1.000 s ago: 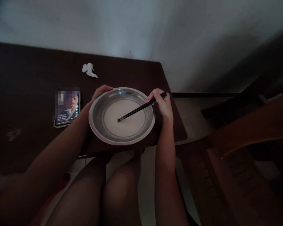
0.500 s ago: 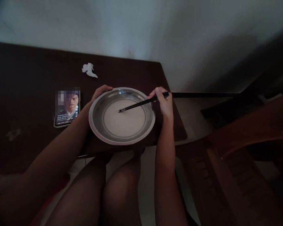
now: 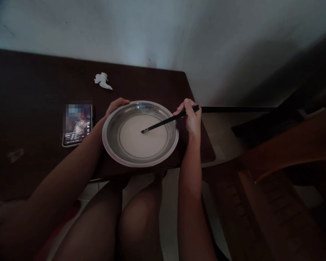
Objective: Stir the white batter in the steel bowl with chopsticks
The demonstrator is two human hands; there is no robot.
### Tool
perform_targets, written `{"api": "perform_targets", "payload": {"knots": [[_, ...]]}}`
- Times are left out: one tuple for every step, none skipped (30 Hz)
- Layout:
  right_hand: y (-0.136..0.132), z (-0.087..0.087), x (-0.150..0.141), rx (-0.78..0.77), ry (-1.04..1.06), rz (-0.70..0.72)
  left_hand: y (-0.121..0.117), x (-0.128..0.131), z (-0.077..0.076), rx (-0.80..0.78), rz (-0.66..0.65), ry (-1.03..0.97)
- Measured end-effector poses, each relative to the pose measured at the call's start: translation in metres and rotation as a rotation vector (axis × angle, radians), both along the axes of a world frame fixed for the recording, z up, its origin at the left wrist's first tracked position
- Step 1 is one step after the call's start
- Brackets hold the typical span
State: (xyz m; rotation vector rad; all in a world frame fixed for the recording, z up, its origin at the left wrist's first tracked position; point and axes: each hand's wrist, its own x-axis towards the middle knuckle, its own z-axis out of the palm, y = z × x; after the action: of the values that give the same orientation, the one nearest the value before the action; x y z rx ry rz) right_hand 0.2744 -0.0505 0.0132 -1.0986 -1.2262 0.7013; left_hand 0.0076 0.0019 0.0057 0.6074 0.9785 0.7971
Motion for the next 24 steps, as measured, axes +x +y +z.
{"api": "perform_targets", "payload": {"knots": [[0.0001, -0.0002, 0.0, -0.015, -0.007, 0.029, 0.0004, -0.0004, -0.0009, 0.005, -0.003, 0.002], [0.0003, -0.0007, 0.0, -0.032, -0.023, 0.074, 0.0009, -0.0009, -0.0019, 0.015, -0.005, 0.001], [0.0005, -0.0014, 0.0001, -0.045, -0.04, 0.124, 0.0013, -0.0014, -0.0029, 0.02, -0.005, 0.002], [0.0009, -0.0022, 0.0002, -0.049, -0.052, 0.165, 0.0016, -0.0017, -0.0036, 0.02, -0.004, 0.003], [0.0014, -0.0029, 0.0004, -0.041, -0.055, 0.183, 0.0016, -0.0019, -0.0038, 0.017, -0.004, 0.001], [0.0019, -0.0033, 0.0008, -0.024, -0.049, 0.175, 0.0016, -0.0019, -0.0036, 0.009, -0.006, 0.004], [0.0022, -0.0035, 0.0012, -0.001, -0.035, 0.145, 0.0014, -0.0019, -0.0031, -0.001, -0.008, 0.009], [0.0025, -0.0035, 0.0017, 0.021, -0.019, 0.106, 0.0012, -0.0018, -0.0023, -0.007, -0.009, 0.015], [0.0025, -0.0033, 0.0021, 0.035, -0.005, 0.065, 0.0011, -0.0017, -0.0015, -0.009, -0.008, 0.02], [0.0024, -0.0031, 0.0024, 0.042, 0.005, 0.037, 0.0011, -0.0016, -0.0008, -0.009, -0.009, 0.026], [0.002, -0.0028, 0.0025, 0.037, 0.007, 0.032, 0.0013, -0.0015, -0.0005, -0.008, -0.01, 0.029], [0.0016, -0.0027, 0.0025, 0.023, 0.003, 0.051, 0.0017, -0.0015, -0.0005, -0.005, -0.011, 0.031], [0.0012, -0.0026, 0.0022, 0.004, -0.007, 0.091, 0.0021, -0.0015, -0.001, 0.001, -0.013, 0.027], [0.0009, -0.0027, 0.0019, -0.015, -0.021, 0.14, 0.0027, -0.0016, -0.0017, 0.005, -0.012, 0.024], [0.0007, -0.0028, 0.0016, -0.026, -0.033, 0.181, 0.0032, -0.0016, -0.0028, 0.01, -0.01, 0.021], [0.0008, -0.0028, 0.0014, -0.029, -0.042, 0.206, 0.0036, -0.0017, -0.0039, 0.016, -0.006, 0.018], [0.0011, -0.0029, 0.0014, -0.02, -0.043, 0.204, 0.004, -0.0018, -0.005, 0.021, -0.003, 0.017], [0.0015, -0.0028, 0.0015, -0.002, -0.036, 0.175, 0.0042, -0.0019, -0.0061, 0.024, -0.003, 0.02], [0.0019, -0.0027, 0.0018, 0.015, -0.025, 0.131, 0.0044, -0.0022, -0.0069, 0.029, -0.004, 0.024], [0.0022, -0.0026, 0.0022, 0.028, -0.014, 0.085, 0.0046, -0.0025, -0.0075, 0.034, -0.004, 0.029], [0.0022, -0.0024, 0.0025, 0.032, -0.007, 0.053, 0.0048, -0.0028, -0.0079, 0.04, -0.004, 0.035], [0.002, -0.0023, 0.0026, 0.025, -0.005, 0.042, 0.0051, -0.0032, -0.0081, 0.042, -0.004, 0.043], [0.0017, -0.0022, 0.0026, 0.01, -0.011, 0.055, 0.0053, -0.0036, -0.008, 0.043, -0.007, 0.05], [0.0013, -0.0022, 0.0024, -0.012, -0.022, 0.092, 0.0056, -0.0038, -0.0077, 0.043, -0.014, 0.056]]}}
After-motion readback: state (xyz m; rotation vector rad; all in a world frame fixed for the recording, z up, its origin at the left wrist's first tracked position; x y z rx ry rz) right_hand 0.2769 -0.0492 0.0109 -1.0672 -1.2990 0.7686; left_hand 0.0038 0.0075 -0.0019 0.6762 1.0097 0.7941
